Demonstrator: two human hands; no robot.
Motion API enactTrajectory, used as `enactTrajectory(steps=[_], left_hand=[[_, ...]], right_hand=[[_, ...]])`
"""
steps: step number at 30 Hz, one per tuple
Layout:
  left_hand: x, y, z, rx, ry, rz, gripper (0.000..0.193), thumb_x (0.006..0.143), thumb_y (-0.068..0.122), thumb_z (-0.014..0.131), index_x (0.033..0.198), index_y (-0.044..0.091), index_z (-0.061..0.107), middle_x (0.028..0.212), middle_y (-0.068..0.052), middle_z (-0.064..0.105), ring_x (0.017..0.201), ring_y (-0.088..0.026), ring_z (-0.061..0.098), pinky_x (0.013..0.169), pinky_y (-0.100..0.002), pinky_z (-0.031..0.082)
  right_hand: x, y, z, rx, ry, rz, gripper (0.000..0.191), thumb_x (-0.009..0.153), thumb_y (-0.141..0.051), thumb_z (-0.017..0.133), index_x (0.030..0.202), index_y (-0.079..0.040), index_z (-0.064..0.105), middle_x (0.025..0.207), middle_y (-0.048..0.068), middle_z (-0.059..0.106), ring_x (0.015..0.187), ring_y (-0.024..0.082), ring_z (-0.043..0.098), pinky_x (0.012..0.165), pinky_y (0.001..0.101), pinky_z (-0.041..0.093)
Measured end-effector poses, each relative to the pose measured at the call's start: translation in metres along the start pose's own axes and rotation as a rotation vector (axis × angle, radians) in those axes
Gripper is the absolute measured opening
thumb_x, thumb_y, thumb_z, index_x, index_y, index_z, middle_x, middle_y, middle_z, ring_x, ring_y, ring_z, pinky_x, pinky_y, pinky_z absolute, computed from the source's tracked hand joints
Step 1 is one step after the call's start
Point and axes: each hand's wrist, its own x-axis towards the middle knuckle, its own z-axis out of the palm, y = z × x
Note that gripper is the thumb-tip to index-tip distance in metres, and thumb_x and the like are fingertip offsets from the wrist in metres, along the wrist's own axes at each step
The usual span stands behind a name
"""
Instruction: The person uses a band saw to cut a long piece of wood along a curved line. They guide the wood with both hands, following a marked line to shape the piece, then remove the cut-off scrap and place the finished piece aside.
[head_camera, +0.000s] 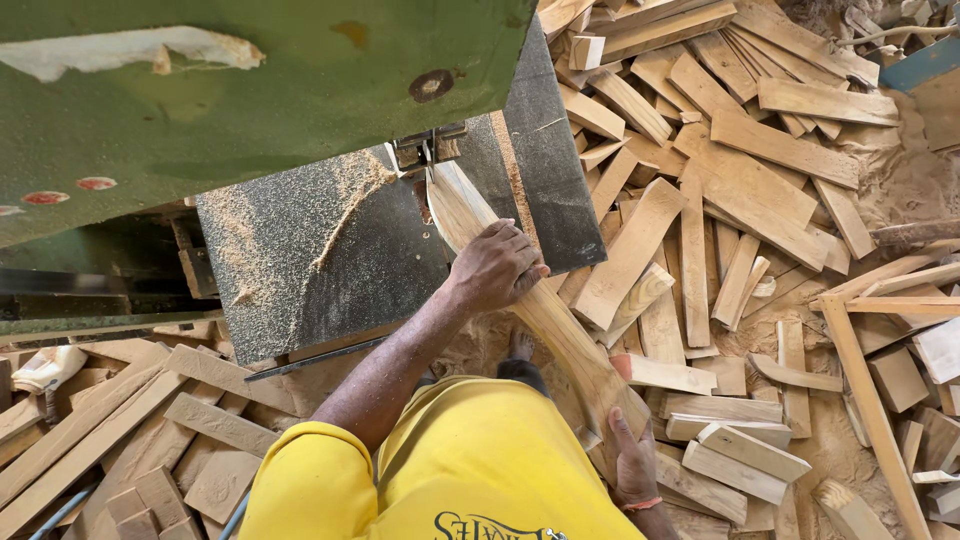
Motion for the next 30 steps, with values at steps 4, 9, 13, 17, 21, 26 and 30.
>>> enactTrajectory(steps=[4,9,13,17,21,26,30], left_hand=[[0.001,-0.003,0.002,0.006,0.017,0.007,0.046,0.107,0.047,0.048,0.097,0.009,0.073,0.096,-0.011,0.069,0.106,-0.029,0.065,0.117,-0.051,0.037],[0.001,-0.008,0.004,0.023,-0.061,-0.023,0.046,0.106,0.046,0.048,0.098,0.009,0.073,0.094,-0.011,0.069,0.105,-0.028,0.065,0.119,-0.05,0.036],[0.001,-0.011,0.003,0.047,-0.001,0.016,0.041,0.105,0.042,0.051,0.101,0.008,0.074,0.096,-0.011,0.069,0.105,-0.028,0.065,0.117,-0.049,0.037],[0.001,-0.012,0.0,0.058,-0.016,0.021,0.037,0.104,0.039,0.053,0.101,0.008,0.073,0.097,-0.01,0.069,0.107,-0.029,0.064,0.118,-0.047,0.037],[0.0,-0.014,-0.002,0.032,-0.022,0.015,0.035,0.104,0.039,0.055,0.101,0.009,0.073,0.1,-0.011,0.07,0.109,-0.029,0.064,0.117,-0.047,0.038],[0.002,-0.015,-0.005,0.039,0.02,0.035,0.037,0.104,0.04,0.054,0.1,0.009,0.073,0.101,-0.01,0.07,0.108,-0.029,0.065,0.116,-0.049,0.037],[0.005,-0.003,-0.011,0.129,-0.148,0.073,0.042,0.107,0.044,0.047,0.092,0.012,0.071,0.088,-0.007,0.068,0.099,-0.025,0.065,0.12,-0.052,0.033]], right_hand=[[0.0,0.003,0.0,-0.011,-0.05,-0.018,0.059,0.092,-0.026,0.068,0.142,-0.001,0.048,0.122,0.017,0.066,0.103,0.027,0.068,0.082,0.0416,0.06],[-0.005,0.004,0.007,0.027,-0.041,-0.015,0.059,0.092,-0.025,0.068,0.143,-0.003,0.046,0.124,0.015,0.065,0.104,0.025,0.068,0.081,0.04,0.061],[-0.007,0.002,0.014,0.029,-0.032,-0.004,0.059,0.092,-0.025,0.068,0.143,-0.004,0.047,0.123,0.014,0.065,0.104,0.024,0.068,0.082,0.04,0.06],[-0.011,0.002,0.018,0.027,-0.039,0.001,0.06,0.091,-0.026,0.068,0.143,-0.003,0.047,0.122,0.015,0.066,0.104,0.025,0.068,0.082,0.0405,0.059],[-0.011,0.005,0.019,0.023,-0.011,-0.02,0.061,0.091,-0.026,0.069,0.143,-0.004,0.047,0.125,0.012,0.065,0.108,0.023,0.066,0.089,0.0389,0.057],[-0.009,0.012,0.018,0.026,0.011,-0.025,0.062,0.09,-0.026,0.071,0.143,-0.004,0.048,0.128,0.011,0.064,0.112,0.022,0.063,0.093,0.0369,0.054],[-0.006,0.015,0.021,-0.014,0.011,-0.067,0.062,0.091,-0.027,0.071,0.144,-0.001,0.05,0.13,0.012,0.064,0.116,0.022,0.062,0.096,0.0356,0.052]])
